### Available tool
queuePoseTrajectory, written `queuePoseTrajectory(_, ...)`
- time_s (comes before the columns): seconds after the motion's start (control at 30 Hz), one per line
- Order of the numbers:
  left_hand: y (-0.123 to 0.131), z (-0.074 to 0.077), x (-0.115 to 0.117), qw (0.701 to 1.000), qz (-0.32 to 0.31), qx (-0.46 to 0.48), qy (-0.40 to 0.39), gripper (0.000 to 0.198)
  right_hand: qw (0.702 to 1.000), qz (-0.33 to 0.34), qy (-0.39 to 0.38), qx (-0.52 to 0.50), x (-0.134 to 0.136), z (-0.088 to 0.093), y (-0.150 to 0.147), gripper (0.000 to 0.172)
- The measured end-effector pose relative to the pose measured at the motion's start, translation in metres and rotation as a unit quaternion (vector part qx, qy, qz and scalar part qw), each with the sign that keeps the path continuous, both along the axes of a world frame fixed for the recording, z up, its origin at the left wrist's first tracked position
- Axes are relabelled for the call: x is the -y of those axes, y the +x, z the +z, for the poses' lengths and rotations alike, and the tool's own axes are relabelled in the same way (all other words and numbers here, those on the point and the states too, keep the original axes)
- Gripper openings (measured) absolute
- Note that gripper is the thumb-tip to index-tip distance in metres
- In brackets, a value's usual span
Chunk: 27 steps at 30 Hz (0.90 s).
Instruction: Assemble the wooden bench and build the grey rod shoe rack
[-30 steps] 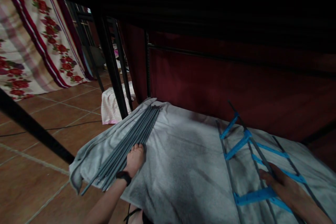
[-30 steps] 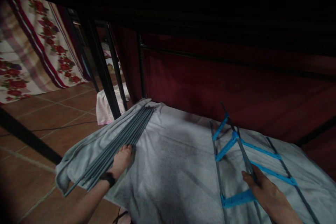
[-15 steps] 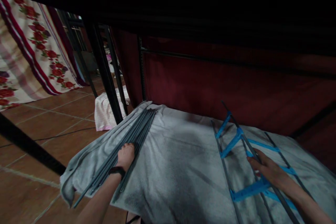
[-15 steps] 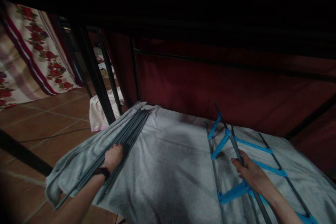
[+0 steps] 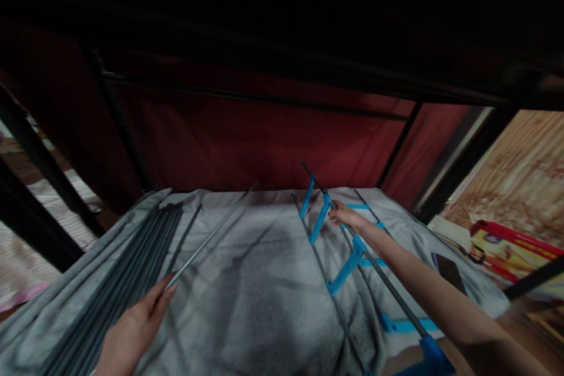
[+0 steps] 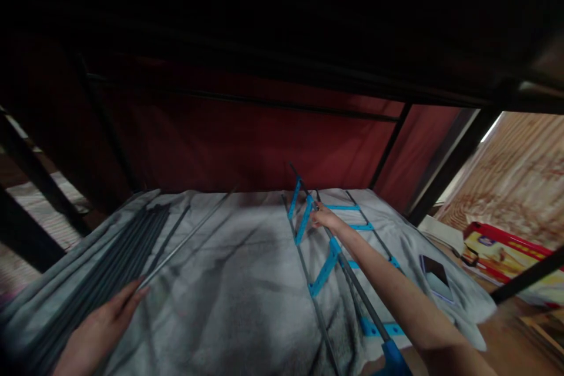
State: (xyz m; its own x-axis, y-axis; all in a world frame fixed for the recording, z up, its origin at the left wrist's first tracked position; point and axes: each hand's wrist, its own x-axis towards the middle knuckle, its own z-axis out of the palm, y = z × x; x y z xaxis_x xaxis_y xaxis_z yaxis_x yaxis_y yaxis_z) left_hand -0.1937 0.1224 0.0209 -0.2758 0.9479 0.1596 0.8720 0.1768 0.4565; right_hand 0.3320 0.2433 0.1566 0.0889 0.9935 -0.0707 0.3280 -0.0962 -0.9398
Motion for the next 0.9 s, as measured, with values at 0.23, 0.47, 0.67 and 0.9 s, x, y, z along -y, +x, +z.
queuePoseTrajectory(0.23, 0.098, -0.004, -0.005, 0.978, -0.174, 0.057, -0.096, 0.045, 0.999, 0.033, 0.016, 0.019, -0.036, 0.007, -0.006, 0.027)
queuePoseTrajectory(0.47, 0.095, -0.014, -0.014, 0.976, -0.190, 0.065, -0.084, 0.045, 0.995, 0.096, -0.011, -0.007, -0.031, 0.013, -0.010, 0.032)
queuePoseTrajectory(0.67, 0.088, 0.008, -0.026, 0.985, -0.156, 0.072, -0.013, 0.049, 0.993, 0.102, -0.039, 0.044, -0.023, 0.003, -0.019, 0.047)
queuePoseTrajectory(0.9, 0.078, 0.020, -0.061, 0.988, -0.150, 0.010, 0.032, 0.051, 0.984, 0.123, 0.003, 0.130, -0.038, -0.013, -0.044, 0.056)
